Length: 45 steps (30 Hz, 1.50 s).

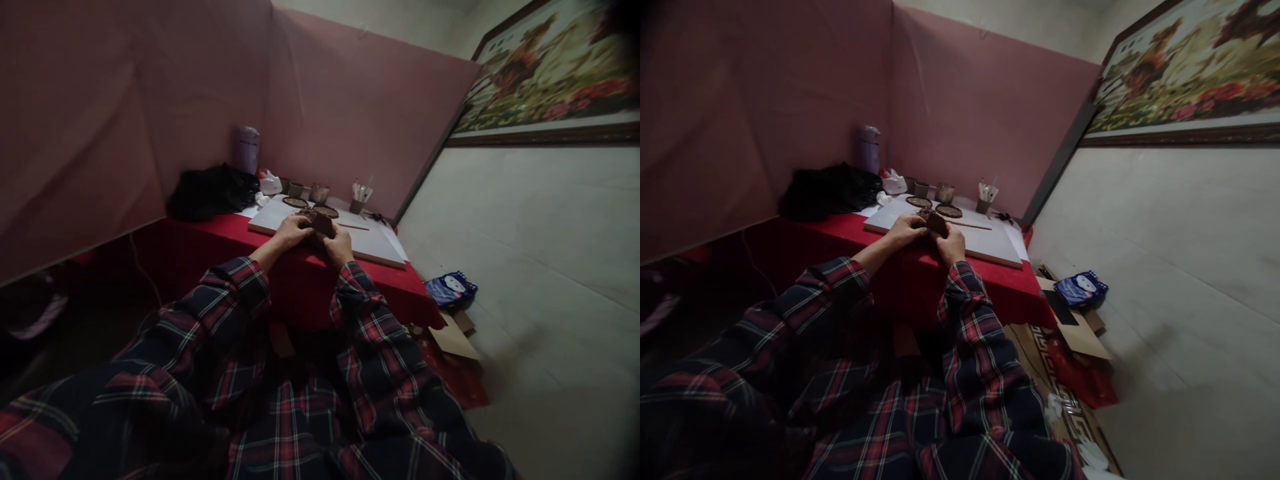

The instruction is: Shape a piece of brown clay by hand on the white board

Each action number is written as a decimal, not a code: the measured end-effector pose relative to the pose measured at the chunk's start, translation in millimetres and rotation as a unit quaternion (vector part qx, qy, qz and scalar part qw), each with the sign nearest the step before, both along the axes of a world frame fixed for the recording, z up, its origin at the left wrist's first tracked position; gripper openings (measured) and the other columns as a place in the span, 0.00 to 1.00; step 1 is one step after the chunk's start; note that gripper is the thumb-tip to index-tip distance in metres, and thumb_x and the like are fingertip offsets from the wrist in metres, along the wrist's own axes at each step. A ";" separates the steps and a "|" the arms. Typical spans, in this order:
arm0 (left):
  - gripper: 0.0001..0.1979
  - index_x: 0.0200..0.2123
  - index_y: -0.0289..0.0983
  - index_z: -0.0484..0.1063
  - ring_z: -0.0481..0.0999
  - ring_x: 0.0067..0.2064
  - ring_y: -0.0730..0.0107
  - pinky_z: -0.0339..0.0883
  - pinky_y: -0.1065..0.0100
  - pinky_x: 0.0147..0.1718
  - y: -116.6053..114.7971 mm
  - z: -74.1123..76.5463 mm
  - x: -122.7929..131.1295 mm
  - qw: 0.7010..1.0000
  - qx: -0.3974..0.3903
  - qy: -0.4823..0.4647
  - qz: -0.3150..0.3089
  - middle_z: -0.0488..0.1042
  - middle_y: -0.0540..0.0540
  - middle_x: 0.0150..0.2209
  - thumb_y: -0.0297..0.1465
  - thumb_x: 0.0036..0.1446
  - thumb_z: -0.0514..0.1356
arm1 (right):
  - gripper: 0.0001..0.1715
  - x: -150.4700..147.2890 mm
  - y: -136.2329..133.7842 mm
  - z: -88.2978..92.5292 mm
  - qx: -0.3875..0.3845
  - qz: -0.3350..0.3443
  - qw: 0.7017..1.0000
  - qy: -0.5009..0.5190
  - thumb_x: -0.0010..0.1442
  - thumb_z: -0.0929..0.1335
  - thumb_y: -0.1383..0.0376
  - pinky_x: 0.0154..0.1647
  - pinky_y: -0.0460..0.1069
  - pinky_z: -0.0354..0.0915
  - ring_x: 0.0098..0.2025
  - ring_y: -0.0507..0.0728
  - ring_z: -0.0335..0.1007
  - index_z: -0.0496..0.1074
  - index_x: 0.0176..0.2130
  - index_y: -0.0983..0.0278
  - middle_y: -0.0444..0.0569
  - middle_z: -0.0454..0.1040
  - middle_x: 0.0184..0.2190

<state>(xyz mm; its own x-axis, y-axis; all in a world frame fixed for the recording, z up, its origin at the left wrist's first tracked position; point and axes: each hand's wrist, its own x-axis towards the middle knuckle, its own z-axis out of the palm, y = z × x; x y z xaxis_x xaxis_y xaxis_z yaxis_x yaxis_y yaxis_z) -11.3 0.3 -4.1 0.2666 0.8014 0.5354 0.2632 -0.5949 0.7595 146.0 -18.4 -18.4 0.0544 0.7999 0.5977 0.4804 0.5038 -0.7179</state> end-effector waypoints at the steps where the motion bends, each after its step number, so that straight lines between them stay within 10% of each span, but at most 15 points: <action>1: 0.10 0.33 0.31 0.77 0.74 0.35 0.68 0.68 0.68 0.37 0.3 -0.1 0.1 1.000 0.000 -0.001 0.001 0.78 0.45 0.33 0.27 0.47 0.60 | 0.19 0.0 -0.4 0.2 0.001 -0.001 1.000 -0.002 0.49 0.71 0.63 0.50 0.55 0.68 0.42 0.60 0.75 0.75 0.43 0.63 0.47 0.80 0.40; 45: 0.10 0.34 0.31 0.77 0.74 0.35 0.67 0.68 0.68 0.37 -0.2 0.3 0.0 1.000 -0.001 0.003 0.005 0.77 0.45 0.34 0.28 0.47 0.60 | 0.21 -0.8 -2.5 1.8 0.002 -0.001 1.000 -0.006 0.49 0.70 0.63 0.49 0.55 0.68 0.43 0.60 0.75 0.74 0.44 0.65 0.49 0.79 0.40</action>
<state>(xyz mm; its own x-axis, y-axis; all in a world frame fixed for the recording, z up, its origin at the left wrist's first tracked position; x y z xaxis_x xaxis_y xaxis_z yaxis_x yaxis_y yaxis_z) -11.3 0.1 -3.8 0.2618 0.8055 0.5317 0.2746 -0.5903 0.7591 145.2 -20.9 -16.6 0.0492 0.7974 0.6014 0.4893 0.5057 -0.7105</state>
